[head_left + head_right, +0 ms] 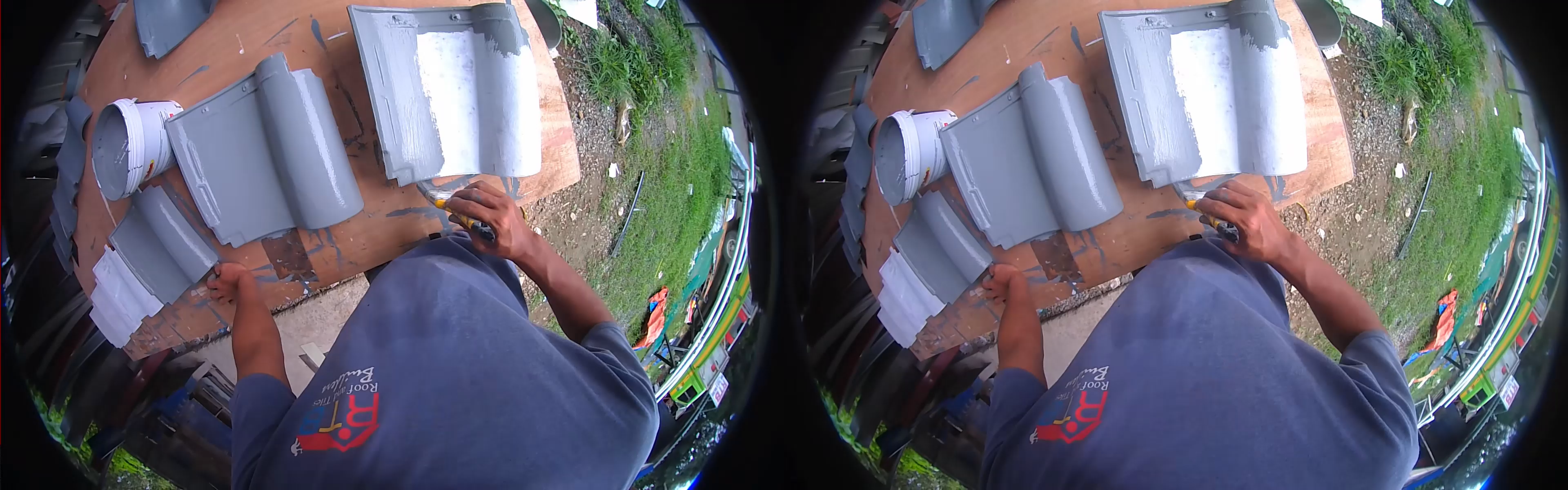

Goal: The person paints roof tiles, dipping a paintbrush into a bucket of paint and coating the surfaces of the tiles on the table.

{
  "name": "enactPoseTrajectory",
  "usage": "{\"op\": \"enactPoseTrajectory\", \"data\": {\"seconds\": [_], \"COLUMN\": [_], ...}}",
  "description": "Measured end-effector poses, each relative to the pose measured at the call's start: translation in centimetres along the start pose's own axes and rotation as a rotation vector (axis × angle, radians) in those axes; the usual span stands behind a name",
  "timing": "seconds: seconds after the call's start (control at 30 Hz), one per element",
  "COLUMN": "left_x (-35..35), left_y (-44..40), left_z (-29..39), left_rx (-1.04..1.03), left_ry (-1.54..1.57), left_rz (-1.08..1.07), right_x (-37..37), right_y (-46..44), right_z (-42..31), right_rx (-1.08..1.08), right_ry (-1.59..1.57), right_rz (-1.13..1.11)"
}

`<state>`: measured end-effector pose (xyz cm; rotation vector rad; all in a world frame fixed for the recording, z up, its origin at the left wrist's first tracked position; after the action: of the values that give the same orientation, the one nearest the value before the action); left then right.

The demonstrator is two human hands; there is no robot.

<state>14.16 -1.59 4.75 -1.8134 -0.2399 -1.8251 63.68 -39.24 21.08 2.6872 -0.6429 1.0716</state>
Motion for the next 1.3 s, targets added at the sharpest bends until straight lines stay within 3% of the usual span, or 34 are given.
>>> {"op": "enactPoseTrajectory", "data": {"seconds": [0.23,0.3,0.43,0.57,0.7,0.73,0.8,0.93,1.1,1.3], "left_x": [0.1,0.3,0.3,0.2,0.2,0.1,-0.1,-0.2,-0.5,-0.9], "left_y": [-0.1,0.2,0.2,0.1,0.0,0.0,-0.1,-0.1,-0.4,-0.6], "left_z": [0.0,0.0,0.0,0.0,0.0,0.2,-0.2,-0.3,-0.4,-0.6], "left_rx": [0.0,0.005,0.001,-0.005,-0.006,-0.011,0.01,-0.008,0.0,-0.006], "left_ry": [-0.036,-0.026,-0.019,-0.008,-0.015,-0.007,-0.003,-0.011,-0.027,-0.002], "left_rz": [0.026,-0.001,-0.005,0.006,0.006,0.005,0.005,0.009,0.001,0.03], "right_x": [1.1,2.2,4.1,1.9,-3.5,-3.7,-2.2,-0.6,2.4,5.4], "right_y": [-0.2,0.4,1.7,1.2,-1.5,-1.8,-1.8,-1.2,-0.4,-3.3], "right_z": [3.4,5.3,1.9,1.4,1.2,0.9,0.2,0.4,4.1,3.4], "right_rx": [-0.192,-0.295,-0.246,-0.289,-0.167,-0.168,-0.164,-0.117,-0.271,-0.484], "right_ry": [-0.114,-0.012,0.219,0.341,0.147,0.151,-0.248,-0.281,0.068,0.334], "right_rz": [0.3,0.415,0.515,0.442,0.192,0.202,0.336,0.389,0.478,0.311]}}
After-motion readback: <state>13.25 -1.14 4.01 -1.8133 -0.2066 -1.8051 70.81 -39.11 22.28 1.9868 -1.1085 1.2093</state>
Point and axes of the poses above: each hand's wrist, its own y-axis away from the middle knuckle, its own x-axis out of the back of the hand, z = x × y, the point moved 9 cm from there along -y, towards the middle knuckle, and after that the axes turned 15 degrees about -x, right-handed, at the moved point
